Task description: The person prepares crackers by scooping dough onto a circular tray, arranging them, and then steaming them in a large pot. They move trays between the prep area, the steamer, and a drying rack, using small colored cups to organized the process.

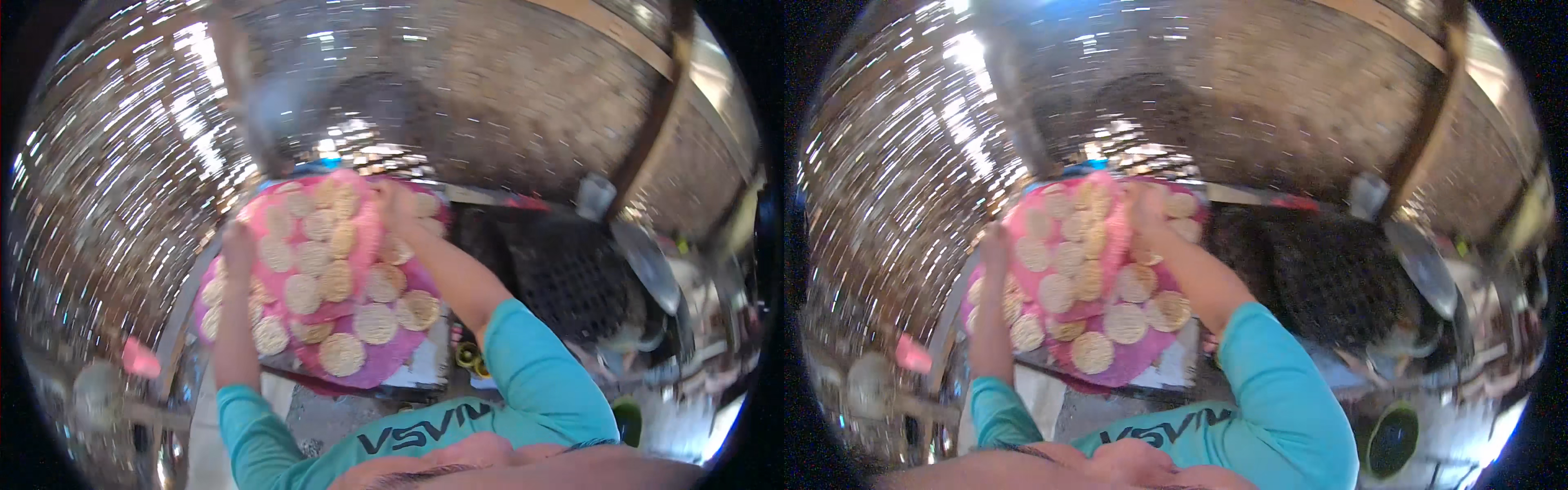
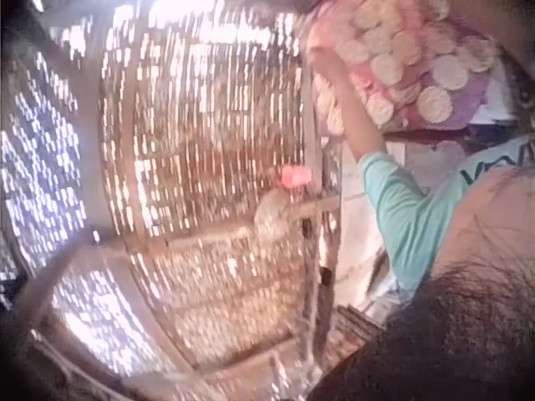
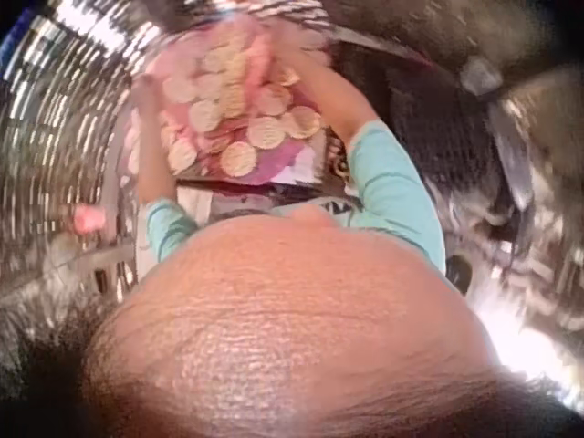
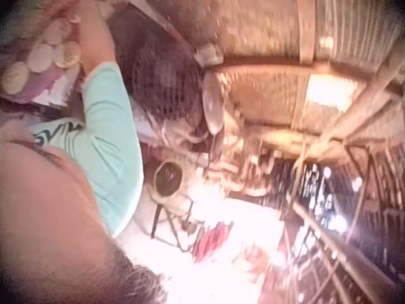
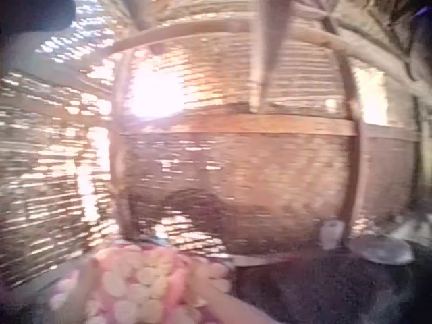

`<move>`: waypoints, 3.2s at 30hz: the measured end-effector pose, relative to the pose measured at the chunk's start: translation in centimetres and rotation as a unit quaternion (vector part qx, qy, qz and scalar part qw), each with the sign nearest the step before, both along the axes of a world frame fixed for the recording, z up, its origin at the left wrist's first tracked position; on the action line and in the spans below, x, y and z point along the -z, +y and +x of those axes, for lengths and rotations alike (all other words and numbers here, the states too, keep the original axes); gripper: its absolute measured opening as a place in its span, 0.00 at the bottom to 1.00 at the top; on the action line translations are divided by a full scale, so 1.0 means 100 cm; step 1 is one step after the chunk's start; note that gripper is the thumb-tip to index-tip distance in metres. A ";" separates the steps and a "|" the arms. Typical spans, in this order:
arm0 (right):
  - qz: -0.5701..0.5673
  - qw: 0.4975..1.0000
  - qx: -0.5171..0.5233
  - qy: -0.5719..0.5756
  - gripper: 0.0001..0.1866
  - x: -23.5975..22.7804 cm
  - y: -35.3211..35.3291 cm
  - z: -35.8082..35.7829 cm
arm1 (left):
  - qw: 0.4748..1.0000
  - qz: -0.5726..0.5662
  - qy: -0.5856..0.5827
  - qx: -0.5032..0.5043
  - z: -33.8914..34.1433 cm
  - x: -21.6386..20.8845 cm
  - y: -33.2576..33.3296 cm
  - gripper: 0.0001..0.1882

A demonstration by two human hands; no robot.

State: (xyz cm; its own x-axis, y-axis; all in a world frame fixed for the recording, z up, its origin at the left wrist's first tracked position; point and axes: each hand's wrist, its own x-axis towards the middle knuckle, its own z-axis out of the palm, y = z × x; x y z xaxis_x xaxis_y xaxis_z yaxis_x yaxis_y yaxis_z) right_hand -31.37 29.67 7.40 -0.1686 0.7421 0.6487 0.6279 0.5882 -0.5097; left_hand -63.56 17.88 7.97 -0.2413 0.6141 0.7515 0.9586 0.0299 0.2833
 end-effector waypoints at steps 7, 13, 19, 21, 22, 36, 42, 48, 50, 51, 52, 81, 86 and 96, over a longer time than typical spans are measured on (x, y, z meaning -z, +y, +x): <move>-0.037 0.989 0.087 0.112 0.10 -0.070 -0.030 0.126 | 0.991 -0.039 -0.049 0.116 0.090 -0.087 0.009 0.09; -0.064 0.986 0.139 0.066 0.14 -0.083 -0.075 0.317 | 0.972 -0.001 -0.075 0.221 0.251 -0.076 0.023 0.10; -0.111 0.969 0.216 0.052 0.14 -0.050 -0.125 0.490 | 0.954 -0.048 -0.089 0.284 0.435 -0.023 0.033 0.08; -0.072 0.962 0.262 0.020 0.11 -0.031 -0.141 0.541 | 0.946 -0.079 -0.126 0.289 0.498 -0.013 0.021 0.07; -0.088 0.962 0.258 0.022 0.12 -0.024 -0.146 0.556 | 0.938 -0.066 -0.154 0.304 0.511 0.007 0.026 0.07; -0.248 0.902 0.341 -0.092 0.10 0.068 -0.164 0.631 | 0.937 -0.228 -0.168 0.202 0.560 0.096 0.002 0.08; -0.215 0.902 0.346 -0.142 0.11 0.062 -0.171 0.627 | 0.874 -0.183 -0.382 0.240 0.533 0.074 -0.081 0.13; -0.215 0.895 0.339 -0.193 0.13 0.072 -0.168 0.634 | 0.871 -0.256 -0.373 0.189 0.491 0.123 -0.173 0.10; -0.225 0.902 0.317 -0.189 0.13 0.070 -0.169 0.635 | 0.886 -0.294 -0.325 0.149 0.488 0.139 -0.194 0.12; -0.235 0.900 0.316 -0.185 0.14 0.065 -0.172 0.635 | 0.892 -0.311 -0.299 0.137 0.488 0.144 -0.201 0.13; -0.222 0.907 0.304 -0.191 0.14 0.068 -0.171 0.636 | 0.877 -0.347 -0.305 0.129 0.487 0.153 -0.206 0.14; -0.286 0.920 0.174 -0.205 0.13 0.059 -0.169 0.646 | 0.937 -0.253 -0.204 0.127 0.517 0.251 -0.225 0.39; -0.232 0.931 0.240 -0.145 0.16 0.056 -0.177 0.642 | 0.938 -0.246 -0.205 0.130 0.522 0.255 -0.219 0.42; -0.064 0.979 0.176 -0.082 0.11 0.034 -0.203 0.622 | 0.954 -0.165 -0.213 0.134 0.523 0.272 -0.216 0.38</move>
